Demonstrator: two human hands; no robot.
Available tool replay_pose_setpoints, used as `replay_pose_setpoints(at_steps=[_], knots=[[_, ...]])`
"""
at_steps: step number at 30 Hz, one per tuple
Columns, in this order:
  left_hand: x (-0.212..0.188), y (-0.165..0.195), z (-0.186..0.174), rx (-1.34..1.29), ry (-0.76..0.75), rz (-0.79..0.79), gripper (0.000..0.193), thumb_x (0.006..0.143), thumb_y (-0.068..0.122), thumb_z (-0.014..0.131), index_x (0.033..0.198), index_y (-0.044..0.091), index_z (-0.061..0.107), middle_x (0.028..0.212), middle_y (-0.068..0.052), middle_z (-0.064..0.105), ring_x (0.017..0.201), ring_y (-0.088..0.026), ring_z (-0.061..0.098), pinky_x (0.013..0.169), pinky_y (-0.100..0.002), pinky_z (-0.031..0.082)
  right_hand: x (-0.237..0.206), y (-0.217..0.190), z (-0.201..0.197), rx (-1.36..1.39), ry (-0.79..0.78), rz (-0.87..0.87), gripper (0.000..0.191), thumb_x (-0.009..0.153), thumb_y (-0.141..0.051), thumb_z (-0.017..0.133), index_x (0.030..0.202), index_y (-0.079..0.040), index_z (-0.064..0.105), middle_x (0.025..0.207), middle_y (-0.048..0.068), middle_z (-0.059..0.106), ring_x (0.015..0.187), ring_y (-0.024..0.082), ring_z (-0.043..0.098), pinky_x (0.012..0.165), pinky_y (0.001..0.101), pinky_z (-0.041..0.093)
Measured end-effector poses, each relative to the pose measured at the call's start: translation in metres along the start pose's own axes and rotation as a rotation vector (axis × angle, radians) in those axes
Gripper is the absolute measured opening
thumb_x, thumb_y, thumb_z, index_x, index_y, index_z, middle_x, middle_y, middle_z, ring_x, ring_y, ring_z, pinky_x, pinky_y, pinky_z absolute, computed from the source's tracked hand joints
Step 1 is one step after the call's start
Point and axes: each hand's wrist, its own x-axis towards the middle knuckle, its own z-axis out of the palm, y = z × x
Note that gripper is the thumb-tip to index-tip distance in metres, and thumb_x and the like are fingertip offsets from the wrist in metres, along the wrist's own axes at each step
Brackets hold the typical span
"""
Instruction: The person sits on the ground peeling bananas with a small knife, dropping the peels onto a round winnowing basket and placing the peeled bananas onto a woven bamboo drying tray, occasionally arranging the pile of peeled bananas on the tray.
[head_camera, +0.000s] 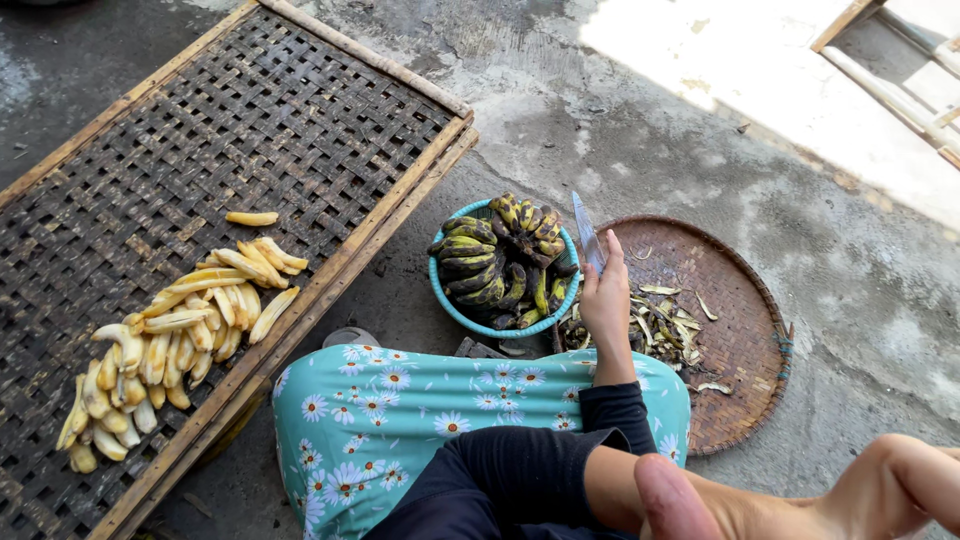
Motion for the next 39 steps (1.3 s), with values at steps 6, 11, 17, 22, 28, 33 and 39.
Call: replay_pose_setpoints(at_steps=[6,11,17,22,28,33,39], knots=[[0.002,-0.001,-0.003,0.012,0.036,-0.014,0.069,0.101,0.073,0.035,0.131,0.014,0.054,0.135,-0.008,0.057,0.136,-0.018,0.052,0.122,-0.04,0.045,0.002,0.002,-0.006,0.035,0.069,-0.116,0.058,0.104,-0.009,0.055,0.158,-0.008,0.034,0.144,0.029,0.053,0.128,0.045,0.057,0.104,0.0492,0.046],[0.011,0.024,-0.114,0.396,0.242,0.023,0.068,0.102,0.072,0.042,0.133,0.013,0.051,0.137,-0.01,0.057,0.137,-0.019,0.054,0.121,-0.041,0.048,0.002,0.012,-0.034,0.04,0.14,-0.365,0.042,0.111,-0.008,0.057,0.151,-0.012,0.045,0.141,0.024,0.06,0.126,0.04,0.06,0.108,0.0447,0.048],[-0.095,0.057,-0.327,1.816,0.893,-0.571,0.024,0.097,0.03,0.071,0.105,0.008,0.065,0.102,-0.01,0.061,0.087,-0.025,0.064,0.079,-0.042,0.053,0.008,0.046,-0.06,0.096,0.28,0.093,0.059,0.106,-0.01,0.054,0.161,-0.011,0.031,0.12,0.02,0.063,0.09,0.024,0.064,0.082,0.0397,0.052],[-0.219,0.007,-0.363,2.496,0.201,-1.178,0.007,0.099,0.014,0.063,0.105,0.012,0.066,0.106,-0.008,0.066,0.108,-0.029,0.064,0.095,-0.044,0.051,0.017,0.064,-0.048,0.124,0.253,0.17,0.06,0.106,-0.011,0.054,0.161,-0.012,0.03,0.102,0.013,0.066,0.084,0.019,0.062,0.075,0.0365,0.051],[-0.227,-0.05,-0.362,2.28,1.02,-0.988,0.058,0.096,0.007,0.056,0.147,-0.012,0.039,0.122,-0.018,0.063,0.103,-0.032,0.065,0.08,-0.041,0.055,0.022,0.082,-0.027,0.271,0.123,0.233,0.058,0.106,-0.014,0.053,0.159,-0.011,0.029,0.096,0.007,0.063,0.078,0.014,0.057,0.068,0.0317,0.047],[-0.214,-0.063,-0.359,2.103,1.278,-1.312,0.051,0.093,0.015,0.061,0.137,-0.003,0.044,0.121,-0.014,0.062,0.109,-0.03,0.064,0.087,-0.043,0.055,0.025,0.095,-0.014,0.205,0.12,0.135,0.059,0.105,-0.014,0.055,0.158,-0.009,0.03,0.095,0.006,0.063,0.079,0.012,0.059,0.069,0.0292,0.049],[-0.217,-0.053,-0.368,2.084,1.311,-1.273,0.023,0.096,0.015,0.06,0.115,0.003,0.053,0.117,-0.015,0.062,0.11,-0.032,0.064,0.08,-0.042,0.057,0.022,0.082,-0.003,0.209,0.032,0.182,0.062,0.103,-0.015,0.056,0.158,-0.011,0.028,0.094,0.006,0.061,0.074,0.014,0.058,0.064,0.032,0.048]])
